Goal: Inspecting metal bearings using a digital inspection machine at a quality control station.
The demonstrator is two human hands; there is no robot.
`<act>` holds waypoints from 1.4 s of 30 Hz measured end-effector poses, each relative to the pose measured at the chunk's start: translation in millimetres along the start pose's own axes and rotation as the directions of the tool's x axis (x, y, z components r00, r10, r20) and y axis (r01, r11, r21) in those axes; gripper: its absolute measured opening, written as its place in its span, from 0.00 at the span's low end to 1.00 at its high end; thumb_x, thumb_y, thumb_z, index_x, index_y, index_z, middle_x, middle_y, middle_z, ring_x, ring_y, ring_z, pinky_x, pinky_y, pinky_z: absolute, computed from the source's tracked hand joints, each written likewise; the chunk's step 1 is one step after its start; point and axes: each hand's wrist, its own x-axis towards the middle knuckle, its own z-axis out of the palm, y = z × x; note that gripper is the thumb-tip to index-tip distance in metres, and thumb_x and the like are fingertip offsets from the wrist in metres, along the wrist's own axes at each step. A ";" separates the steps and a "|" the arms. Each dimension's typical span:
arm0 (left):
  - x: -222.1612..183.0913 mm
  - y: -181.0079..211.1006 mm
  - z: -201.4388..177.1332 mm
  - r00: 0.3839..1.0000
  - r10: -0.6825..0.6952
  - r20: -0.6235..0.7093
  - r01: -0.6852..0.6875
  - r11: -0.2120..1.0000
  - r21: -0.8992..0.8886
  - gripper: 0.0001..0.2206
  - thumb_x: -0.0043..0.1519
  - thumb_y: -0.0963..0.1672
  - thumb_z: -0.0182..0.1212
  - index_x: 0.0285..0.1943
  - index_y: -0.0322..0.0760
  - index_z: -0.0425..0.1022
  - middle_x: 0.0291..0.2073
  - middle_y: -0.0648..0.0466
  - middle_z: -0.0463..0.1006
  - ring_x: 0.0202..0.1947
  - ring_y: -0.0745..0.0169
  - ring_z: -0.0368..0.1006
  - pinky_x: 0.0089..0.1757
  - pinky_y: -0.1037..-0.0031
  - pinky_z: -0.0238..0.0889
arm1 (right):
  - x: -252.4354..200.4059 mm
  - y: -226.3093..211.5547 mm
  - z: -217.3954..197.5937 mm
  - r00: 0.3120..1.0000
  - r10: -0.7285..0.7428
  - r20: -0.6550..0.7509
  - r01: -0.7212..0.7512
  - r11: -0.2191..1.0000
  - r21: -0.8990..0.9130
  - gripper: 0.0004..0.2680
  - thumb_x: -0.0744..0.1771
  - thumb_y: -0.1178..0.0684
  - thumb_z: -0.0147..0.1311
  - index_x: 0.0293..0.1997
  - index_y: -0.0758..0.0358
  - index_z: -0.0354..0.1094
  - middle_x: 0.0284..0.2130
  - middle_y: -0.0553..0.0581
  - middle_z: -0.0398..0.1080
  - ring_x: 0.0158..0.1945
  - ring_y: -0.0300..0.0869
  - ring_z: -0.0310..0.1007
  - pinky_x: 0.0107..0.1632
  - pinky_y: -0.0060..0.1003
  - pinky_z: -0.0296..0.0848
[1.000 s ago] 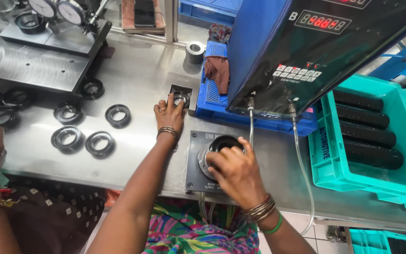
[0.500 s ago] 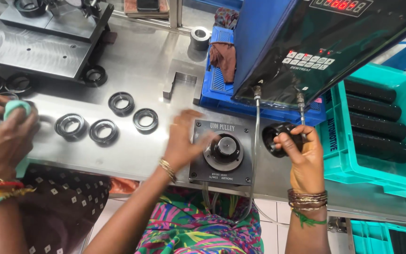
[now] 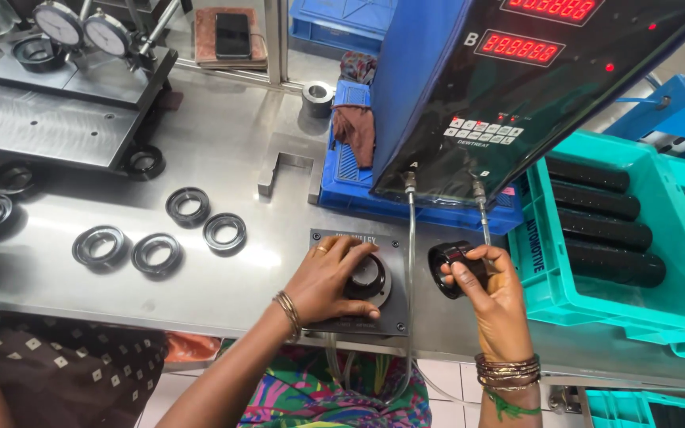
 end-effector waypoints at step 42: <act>10.0 -173.4 38.4 0.804 -0.343 -0.485 0.536 0.770 0.345 0.13 0.58 0.47 0.64 0.50 0.44 0.81 0.69 0.45 0.61 0.67 0.41 0.51 0.60 0.47 0.42 | 3.1 25.4 51.1 0.979 -0.017 0.203 0.068 0.966 -0.250 0.11 0.64 0.61 0.63 0.50 0.59 0.70 0.39 0.51 0.74 0.42 0.37 0.75 0.46 0.32 0.76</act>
